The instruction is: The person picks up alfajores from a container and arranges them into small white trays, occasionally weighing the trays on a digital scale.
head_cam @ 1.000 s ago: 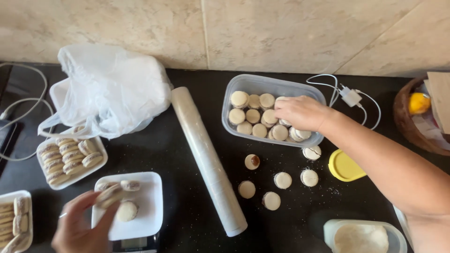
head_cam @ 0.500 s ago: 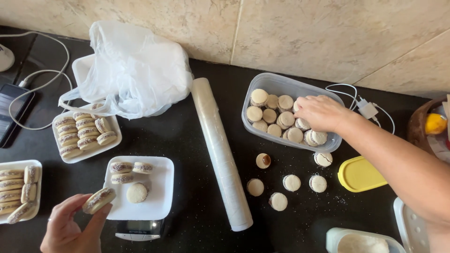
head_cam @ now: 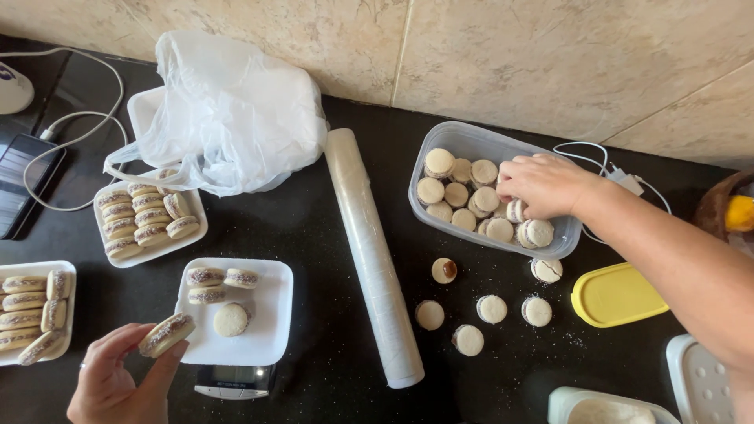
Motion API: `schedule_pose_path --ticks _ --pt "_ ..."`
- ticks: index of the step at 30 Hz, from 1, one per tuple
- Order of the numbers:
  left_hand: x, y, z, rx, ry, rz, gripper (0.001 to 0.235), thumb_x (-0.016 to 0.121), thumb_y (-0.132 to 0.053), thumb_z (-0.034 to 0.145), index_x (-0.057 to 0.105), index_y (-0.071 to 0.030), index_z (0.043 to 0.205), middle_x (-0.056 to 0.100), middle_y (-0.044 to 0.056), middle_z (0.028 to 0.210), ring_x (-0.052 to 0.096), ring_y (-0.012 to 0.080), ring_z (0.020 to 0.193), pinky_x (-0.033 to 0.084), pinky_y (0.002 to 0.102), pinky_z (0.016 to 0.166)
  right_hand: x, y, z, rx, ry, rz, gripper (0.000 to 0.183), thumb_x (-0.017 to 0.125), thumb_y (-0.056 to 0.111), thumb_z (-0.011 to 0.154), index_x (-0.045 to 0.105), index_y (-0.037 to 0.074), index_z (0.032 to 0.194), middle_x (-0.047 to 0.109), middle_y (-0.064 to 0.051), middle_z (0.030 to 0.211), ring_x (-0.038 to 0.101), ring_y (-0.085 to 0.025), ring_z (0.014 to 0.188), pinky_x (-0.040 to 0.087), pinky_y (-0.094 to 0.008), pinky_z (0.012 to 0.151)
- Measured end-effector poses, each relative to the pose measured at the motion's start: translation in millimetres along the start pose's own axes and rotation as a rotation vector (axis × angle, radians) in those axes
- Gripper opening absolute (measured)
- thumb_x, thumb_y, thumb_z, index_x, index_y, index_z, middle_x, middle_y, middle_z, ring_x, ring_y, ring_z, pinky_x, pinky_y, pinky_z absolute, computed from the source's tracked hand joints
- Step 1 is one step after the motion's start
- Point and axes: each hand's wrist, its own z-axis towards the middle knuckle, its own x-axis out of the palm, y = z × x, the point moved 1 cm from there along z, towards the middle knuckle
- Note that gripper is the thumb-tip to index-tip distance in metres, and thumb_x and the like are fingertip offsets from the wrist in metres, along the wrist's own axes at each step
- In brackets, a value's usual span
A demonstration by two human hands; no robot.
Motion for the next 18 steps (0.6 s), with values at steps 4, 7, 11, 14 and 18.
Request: schedule_pose_path --ticks 4,7,11,14,18 --pt "-5 10 1 -0.016 -0.008 -0.008 0.036 0.075 0.013 0.074 0.057 0.009 0.105 0.058 0.021 0.104 0.055 0.0220 0.095 0.046 0.026 0.091 0 -1 -1 -0.069 -0.024 -0.011 0.011 0.059 0.017 0.071 0.055 0.024 0.079 0.054 0.008 0.085 0.050 -0.016 0.085 0.043 -0.035 0.074" --pt "-16 23 4 -0.016 0.041 0.163 0.031 0.075 0.004 0.074 0.060 0.002 0.101 0.061 0.015 0.104 0.057 0.0215 0.097 0.045 0.030 0.094 22 -10 7 -0.175 -0.158 0.055 0.029 0.067 0.032 0.065 0.058 0.026 0.093 0.060 0.005 0.097 0.055 -0.020 0.096 0.046 -0.038 0.082" --pt "-22 45 8 0.094 0.351 0.406 0.032 0.080 -0.014 0.061 0.067 -0.012 0.091 0.064 0.005 0.096 0.058 0.0228 0.090 0.043 0.033 0.082 45 -17 15 -0.112 -0.137 -0.063 0.026 0.064 0.043 0.065 0.055 0.035 0.089 0.057 0.012 0.094 0.055 -0.012 0.097 0.047 -0.034 0.082" --pt "-19 43 11 0.275 0.503 0.384 0.029 0.079 -0.016 0.064 0.064 -0.013 0.088 0.064 0.002 0.092 0.057 0.0243 0.085 0.041 0.036 0.078 96 -42 34 -0.009 -0.195 -0.162 0.026 0.064 0.052 0.061 0.049 0.040 0.078 0.057 0.019 0.081 0.054 -0.008 0.092 0.044 -0.034 0.078" --pt "-27 52 15 0.363 0.537 0.349 0.033 0.079 -0.015 0.069 0.059 -0.014 0.095 0.062 -0.001 0.095 0.054 0.0233 0.086 0.041 0.039 0.081 174 -95 56 -0.137 -0.615 0.188 0.020 0.059 0.046 0.057 0.057 0.030 0.069 0.061 0.010 0.060 0.059 -0.021 0.067 0.042 -0.037 0.079"
